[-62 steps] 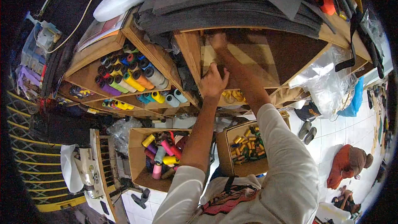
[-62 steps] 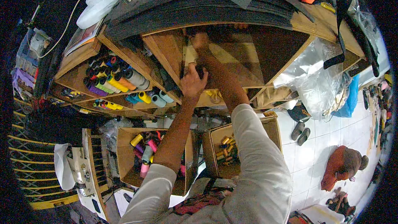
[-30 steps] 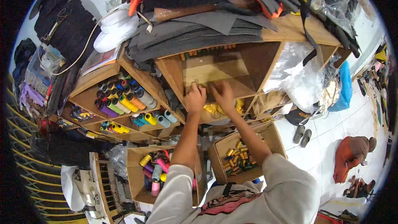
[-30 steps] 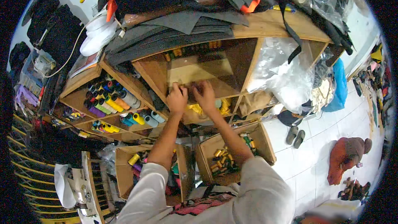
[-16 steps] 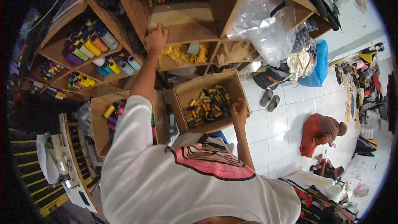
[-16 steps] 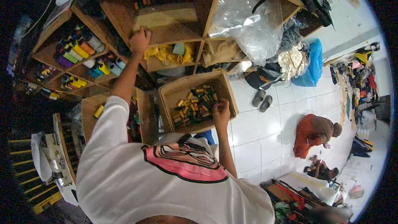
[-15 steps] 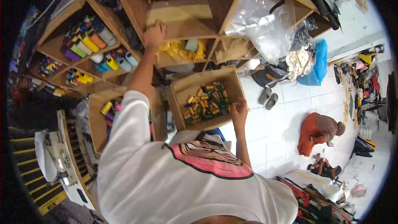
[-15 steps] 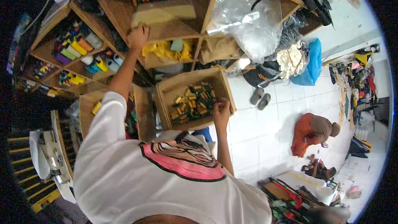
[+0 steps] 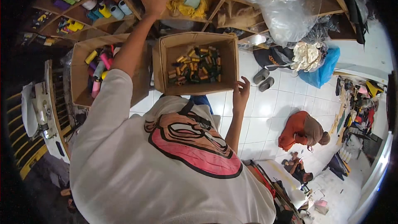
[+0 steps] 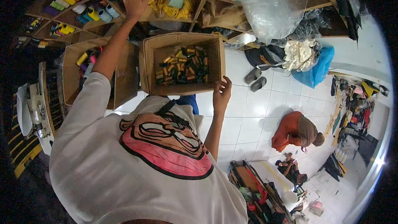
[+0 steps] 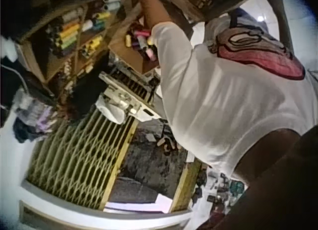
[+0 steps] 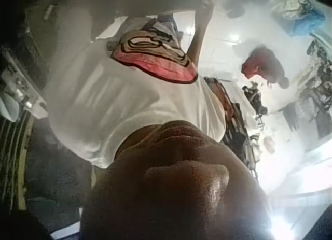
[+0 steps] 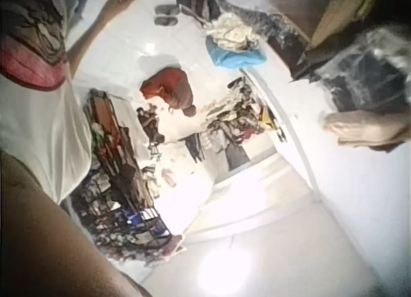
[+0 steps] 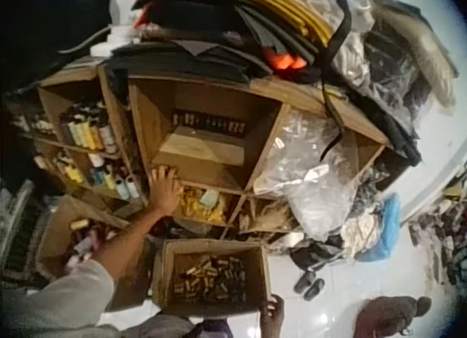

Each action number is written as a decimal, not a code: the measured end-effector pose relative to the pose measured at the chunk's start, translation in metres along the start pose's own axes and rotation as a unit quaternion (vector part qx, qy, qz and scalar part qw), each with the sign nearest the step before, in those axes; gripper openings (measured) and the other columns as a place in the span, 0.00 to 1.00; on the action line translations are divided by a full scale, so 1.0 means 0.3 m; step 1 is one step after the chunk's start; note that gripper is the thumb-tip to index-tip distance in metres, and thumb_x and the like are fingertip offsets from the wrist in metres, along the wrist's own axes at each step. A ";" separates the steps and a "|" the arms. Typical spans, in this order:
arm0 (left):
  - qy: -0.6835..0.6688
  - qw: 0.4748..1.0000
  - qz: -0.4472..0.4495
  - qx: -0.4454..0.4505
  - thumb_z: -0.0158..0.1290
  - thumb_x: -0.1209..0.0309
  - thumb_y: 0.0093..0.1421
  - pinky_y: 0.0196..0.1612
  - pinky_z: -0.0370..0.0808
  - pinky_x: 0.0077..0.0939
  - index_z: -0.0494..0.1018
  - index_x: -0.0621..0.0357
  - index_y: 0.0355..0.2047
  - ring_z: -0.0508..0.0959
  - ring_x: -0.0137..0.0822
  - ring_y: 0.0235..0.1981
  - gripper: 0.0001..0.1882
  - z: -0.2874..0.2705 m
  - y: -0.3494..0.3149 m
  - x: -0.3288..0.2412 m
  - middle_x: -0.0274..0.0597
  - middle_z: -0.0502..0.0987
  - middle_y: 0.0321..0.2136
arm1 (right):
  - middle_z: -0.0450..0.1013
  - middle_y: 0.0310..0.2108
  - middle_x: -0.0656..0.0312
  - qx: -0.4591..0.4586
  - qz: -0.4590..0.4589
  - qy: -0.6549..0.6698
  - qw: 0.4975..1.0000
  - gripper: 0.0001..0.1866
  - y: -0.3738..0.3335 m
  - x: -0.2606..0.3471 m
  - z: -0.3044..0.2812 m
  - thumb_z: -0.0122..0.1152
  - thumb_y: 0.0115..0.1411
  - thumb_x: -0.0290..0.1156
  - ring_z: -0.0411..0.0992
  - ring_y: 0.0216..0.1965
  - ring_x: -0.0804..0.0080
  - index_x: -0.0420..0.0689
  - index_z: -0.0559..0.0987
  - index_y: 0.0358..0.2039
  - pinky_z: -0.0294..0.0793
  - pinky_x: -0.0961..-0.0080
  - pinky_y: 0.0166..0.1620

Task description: The recorder sorts small colorful thread bobbins from cardboard boxes into individual compartments of a wooden shelf.

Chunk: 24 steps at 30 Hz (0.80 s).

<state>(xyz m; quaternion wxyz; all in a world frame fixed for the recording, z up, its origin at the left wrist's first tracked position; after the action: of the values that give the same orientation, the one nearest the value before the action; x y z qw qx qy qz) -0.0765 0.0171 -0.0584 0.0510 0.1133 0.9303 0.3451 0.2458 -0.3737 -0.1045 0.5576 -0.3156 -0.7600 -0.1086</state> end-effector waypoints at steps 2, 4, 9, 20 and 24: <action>-0.095 0.994 -0.046 -0.004 0.42 0.56 0.65 0.49 0.66 0.52 0.62 0.50 0.58 0.59 0.58 0.55 0.23 -0.005 -0.049 -0.007 0.51 0.60 0.56 | 0.73 0.36 0.58 0.016 -0.004 -0.018 1.000 0.19 0.017 -0.003 -0.006 0.55 0.60 0.26 0.72 0.34 0.72 0.44 0.67 0.52 0.72 0.75 0.38; -0.133 0.989 -0.047 -0.051 0.43 0.56 0.65 0.46 0.72 0.48 0.60 0.47 0.60 0.67 0.54 0.52 0.24 -0.132 -0.134 -0.126 0.52 0.63 0.56 | 0.73 0.36 0.58 0.026 -0.006 -0.035 0.999 0.18 0.037 -0.009 -0.010 0.54 0.61 0.26 0.73 0.34 0.72 0.44 0.67 0.52 0.73 0.75 0.37; -0.355 0.855 -0.072 0.371 0.49 0.62 0.62 0.32 0.73 0.41 0.63 0.53 0.58 0.78 0.43 0.30 0.24 0.009 -0.525 -0.399 0.47 0.78 0.31 | 0.75 0.35 0.55 0.073 -0.024 -0.090 0.993 0.17 0.079 -0.010 0.006 0.54 0.60 0.25 0.74 0.35 0.70 0.44 0.68 0.51 0.74 0.74 0.35; -0.122 0.666 0.096 0.730 0.40 0.54 0.66 0.41 0.68 0.45 0.71 0.63 0.48 0.74 0.44 0.33 0.25 0.527 -1.808 -0.486 0.49 0.75 0.40 | 0.75 0.35 0.59 0.195 -0.031 -0.101 0.975 0.18 0.148 -0.024 0.053 0.55 0.60 0.26 0.74 0.34 0.73 0.42 0.69 0.51 0.73 0.77 0.35; -0.375 0.655 -0.208 0.622 0.44 0.66 0.64 0.35 0.66 0.44 0.71 0.66 0.47 0.70 0.42 0.27 0.18 0.589 -1.766 -0.514 0.50 0.73 0.31 | 0.74 0.36 0.61 0.252 -0.007 -0.093 0.963 0.15 0.126 -0.047 0.068 0.53 0.60 0.24 0.73 0.35 0.75 0.42 0.71 0.49 0.72 0.79 0.34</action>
<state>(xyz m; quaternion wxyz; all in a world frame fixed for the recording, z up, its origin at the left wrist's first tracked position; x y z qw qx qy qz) 0.0104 -0.2996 -0.5358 0.3841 0.0418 0.8284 -0.4056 0.2551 -0.3387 -0.1317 0.5454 -0.1681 -0.8135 0.1120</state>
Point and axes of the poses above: each hand's wrist, its own y-axis towards the middle knuckle, its own z-axis out of the palm, x = y × z, the point moved 8 cm from there along y, towards the middle knuckle
